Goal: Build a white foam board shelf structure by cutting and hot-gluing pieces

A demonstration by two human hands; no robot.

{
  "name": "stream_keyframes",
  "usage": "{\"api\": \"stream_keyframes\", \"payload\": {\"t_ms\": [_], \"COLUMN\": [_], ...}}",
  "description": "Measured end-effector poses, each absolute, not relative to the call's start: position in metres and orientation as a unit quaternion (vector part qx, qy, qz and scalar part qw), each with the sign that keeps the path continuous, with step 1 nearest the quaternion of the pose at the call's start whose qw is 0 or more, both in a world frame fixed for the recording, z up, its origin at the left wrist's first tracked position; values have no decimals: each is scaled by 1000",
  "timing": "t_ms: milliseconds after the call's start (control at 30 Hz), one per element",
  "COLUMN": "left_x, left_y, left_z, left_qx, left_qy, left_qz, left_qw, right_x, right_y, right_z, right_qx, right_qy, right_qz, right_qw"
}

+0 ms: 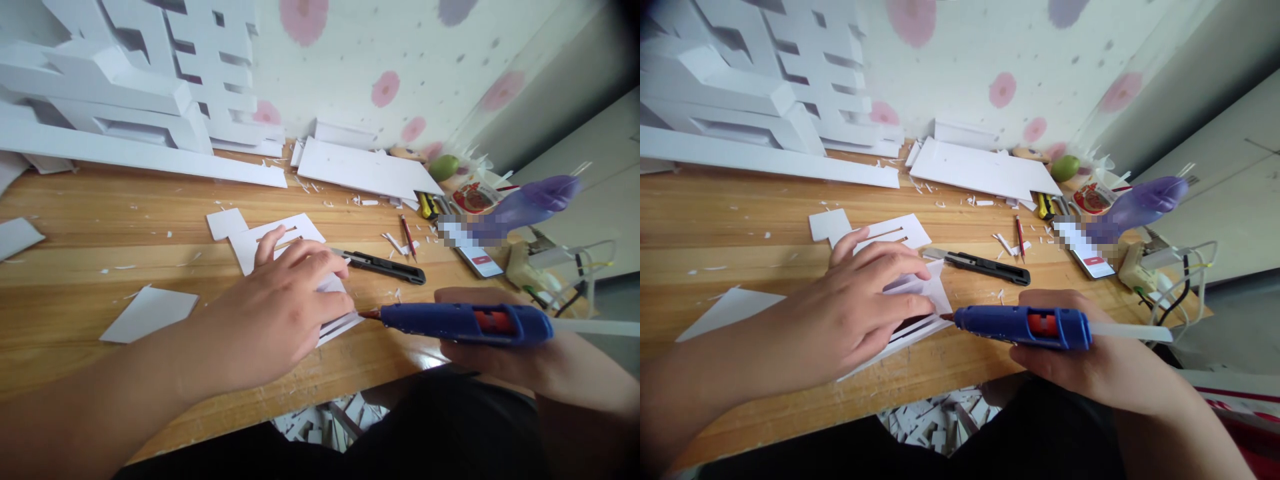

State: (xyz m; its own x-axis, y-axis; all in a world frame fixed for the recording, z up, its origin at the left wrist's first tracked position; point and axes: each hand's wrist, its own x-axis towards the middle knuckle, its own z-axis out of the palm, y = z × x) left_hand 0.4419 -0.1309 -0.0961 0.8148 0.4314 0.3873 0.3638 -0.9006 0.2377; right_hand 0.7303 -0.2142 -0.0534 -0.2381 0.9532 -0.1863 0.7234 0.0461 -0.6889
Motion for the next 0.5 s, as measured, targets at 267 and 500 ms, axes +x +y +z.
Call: {"api": "stream_keyframes", "payload": {"t_ms": [267, 500], "left_x": [441, 439], "left_y": [-131, -131], "left_z": [-95, -93], "left_qx": [946, 950], "left_qy": [217, 228], "left_qz": [213, 183], "left_qw": [113, 112], "right_x": [756, 755], "right_y": [-220, -222], "right_z": [-61, -61], "right_qx": [-568, -567], "right_qy": [-717, -712], "right_qz": [338, 346], "right_qw": [221, 226]}}
